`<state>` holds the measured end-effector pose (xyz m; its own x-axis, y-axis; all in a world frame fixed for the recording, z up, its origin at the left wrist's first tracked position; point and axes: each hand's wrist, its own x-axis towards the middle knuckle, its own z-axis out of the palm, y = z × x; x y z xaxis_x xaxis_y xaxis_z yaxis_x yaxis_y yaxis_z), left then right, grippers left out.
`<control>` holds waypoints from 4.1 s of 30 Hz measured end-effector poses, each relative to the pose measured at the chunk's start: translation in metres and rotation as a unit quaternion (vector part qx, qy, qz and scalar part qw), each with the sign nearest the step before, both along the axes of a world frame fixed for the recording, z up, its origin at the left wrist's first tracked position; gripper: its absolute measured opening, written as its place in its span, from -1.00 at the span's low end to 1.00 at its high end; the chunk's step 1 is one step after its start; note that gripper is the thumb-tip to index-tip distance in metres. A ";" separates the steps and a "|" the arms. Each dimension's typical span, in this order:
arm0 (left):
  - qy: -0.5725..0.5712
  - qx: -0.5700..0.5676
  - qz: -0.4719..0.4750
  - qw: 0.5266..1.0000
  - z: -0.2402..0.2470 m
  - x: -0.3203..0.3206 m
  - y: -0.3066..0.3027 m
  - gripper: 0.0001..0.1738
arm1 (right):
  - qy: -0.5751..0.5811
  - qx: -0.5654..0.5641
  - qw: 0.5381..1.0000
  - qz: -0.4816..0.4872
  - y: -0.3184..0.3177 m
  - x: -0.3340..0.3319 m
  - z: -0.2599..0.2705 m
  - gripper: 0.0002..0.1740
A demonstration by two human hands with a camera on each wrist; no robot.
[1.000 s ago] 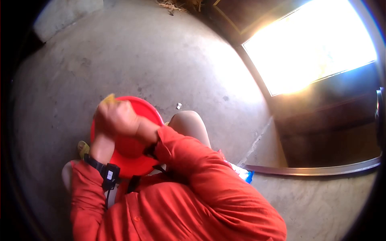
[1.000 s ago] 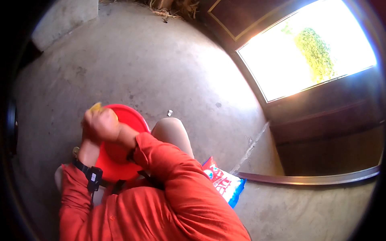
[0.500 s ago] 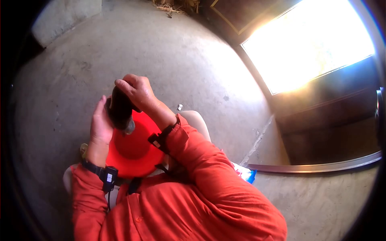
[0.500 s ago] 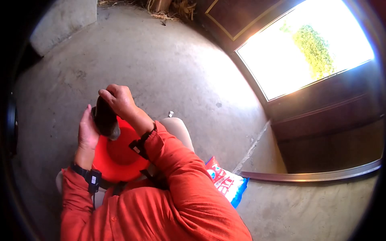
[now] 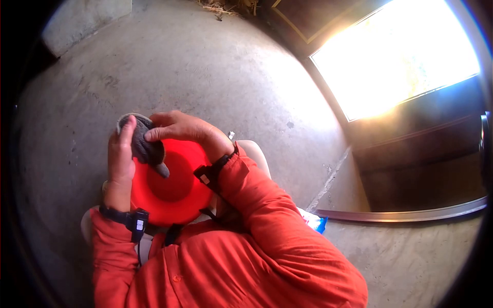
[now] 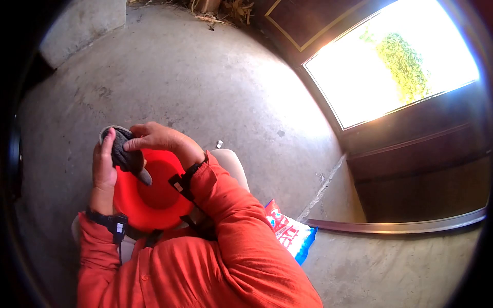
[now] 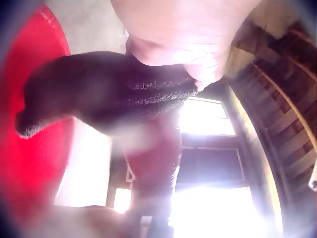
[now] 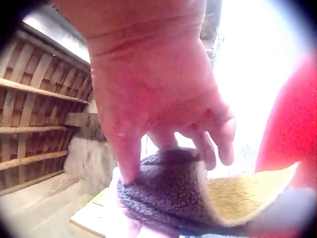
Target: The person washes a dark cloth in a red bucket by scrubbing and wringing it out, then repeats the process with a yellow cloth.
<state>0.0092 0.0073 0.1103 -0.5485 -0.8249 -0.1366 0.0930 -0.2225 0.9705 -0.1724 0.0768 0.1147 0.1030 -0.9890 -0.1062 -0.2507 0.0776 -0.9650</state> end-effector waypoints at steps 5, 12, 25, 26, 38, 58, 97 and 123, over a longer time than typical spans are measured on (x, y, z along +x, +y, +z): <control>0.170 0.146 0.018 0.974 -0.007 0.001 -0.005 -0.54 | -0.185 -0.019 0.976 -0.111 -0.001 -0.001 -0.003 -0.70; 0.156 0.343 0.039 0.925 -0.047 -0.008 -0.012 -0.40 | -0.210 -0.152 0.937 -0.233 -0.008 0.035 -0.004 -0.76; 0.214 0.341 0.035 0.915 -0.087 -0.022 0.010 -0.72 | 0.607 -0.310 0.718 -0.143 -0.010 0.055 -0.003 -0.85; 0.202 0.338 0.029 0.919 -0.089 -0.021 0.011 -0.74 | 0.454 -0.383 0.793 -0.138 -0.008 0.064 -0.014 -0.88; 0.130 0.357 0.007 0.925 -0.018 -0.026 0.022 -0.43 | 0.186 -0.136 0.906 -0.355 -0.025 0.013 -0.014 -0.71; 0.229 0.338 -0.057 0.911 -0.104 -0.013 0.004 -0.70 | 0.576 -0.288 0.751 -0.149 -0.022 0.058 -0.036 -0.84; 0.214 0.297 0.146 0.919 -0.010 0.020 -0.040 -0.66 | -0.055 0.072 0.986 -0.138 -0.002 0.001 -0.019 -0.69; 0.220 0.281 -0.023 0.934 -0.141 -0.006 0.012 -0.71 | 0.543 -0.258 0.793 -0.100 -0.016 0.075 -0.037 -0.76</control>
